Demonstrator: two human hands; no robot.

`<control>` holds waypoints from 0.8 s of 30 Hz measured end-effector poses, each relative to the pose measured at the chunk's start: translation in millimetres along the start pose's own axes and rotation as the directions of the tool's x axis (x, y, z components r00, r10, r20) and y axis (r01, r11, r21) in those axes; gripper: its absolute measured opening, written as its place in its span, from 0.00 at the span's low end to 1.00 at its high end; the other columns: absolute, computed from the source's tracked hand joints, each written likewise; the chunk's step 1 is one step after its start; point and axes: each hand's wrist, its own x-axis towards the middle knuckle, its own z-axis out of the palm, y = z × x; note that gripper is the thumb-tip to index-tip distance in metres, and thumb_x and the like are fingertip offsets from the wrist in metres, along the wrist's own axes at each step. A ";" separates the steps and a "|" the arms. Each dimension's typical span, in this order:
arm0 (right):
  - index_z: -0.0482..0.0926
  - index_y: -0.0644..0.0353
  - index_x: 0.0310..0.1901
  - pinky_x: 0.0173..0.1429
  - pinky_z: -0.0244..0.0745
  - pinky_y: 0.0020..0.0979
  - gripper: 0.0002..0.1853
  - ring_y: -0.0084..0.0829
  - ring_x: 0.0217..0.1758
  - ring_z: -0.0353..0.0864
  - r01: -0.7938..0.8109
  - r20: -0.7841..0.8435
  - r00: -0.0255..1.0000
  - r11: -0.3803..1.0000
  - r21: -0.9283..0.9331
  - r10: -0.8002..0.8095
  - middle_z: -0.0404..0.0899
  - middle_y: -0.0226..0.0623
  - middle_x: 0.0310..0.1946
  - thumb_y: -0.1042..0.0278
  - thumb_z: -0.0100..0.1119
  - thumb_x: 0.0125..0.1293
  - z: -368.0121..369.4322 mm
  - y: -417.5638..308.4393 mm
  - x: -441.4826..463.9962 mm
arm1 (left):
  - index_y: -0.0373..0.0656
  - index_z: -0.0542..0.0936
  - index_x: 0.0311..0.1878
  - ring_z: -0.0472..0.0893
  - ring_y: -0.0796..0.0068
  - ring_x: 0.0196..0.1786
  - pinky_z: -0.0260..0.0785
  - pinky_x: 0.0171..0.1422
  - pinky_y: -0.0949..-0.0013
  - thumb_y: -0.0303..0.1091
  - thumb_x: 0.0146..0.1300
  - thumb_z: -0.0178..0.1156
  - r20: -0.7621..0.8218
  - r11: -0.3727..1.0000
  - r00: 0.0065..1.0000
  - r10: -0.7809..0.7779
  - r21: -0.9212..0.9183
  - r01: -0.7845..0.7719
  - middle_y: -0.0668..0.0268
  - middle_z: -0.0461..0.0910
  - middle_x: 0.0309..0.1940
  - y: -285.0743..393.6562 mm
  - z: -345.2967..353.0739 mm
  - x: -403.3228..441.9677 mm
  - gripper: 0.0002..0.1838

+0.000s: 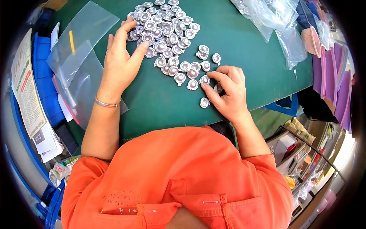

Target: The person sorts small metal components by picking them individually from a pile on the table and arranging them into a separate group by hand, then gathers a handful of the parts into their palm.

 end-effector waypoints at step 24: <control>0.82 0.60 0.41 0.40 0.69 0.34 0.12 0.37 0.35 0.73 0.026 -0.016 1.000 0.999 0.041 -0.025 0.75 0.36 0.32 0.77 0.68 0.54 6.7 13.9 20.8 | 0.39 0.71 0.63 0.71 0.59 0.67 0.60 0.72 0.62 0.36 0.63 0.64 -0.005 1.000 1.000 -0.002 0.015 0.002 0.53 0.70 0.67 -0.6 0.1 -0.4 0.27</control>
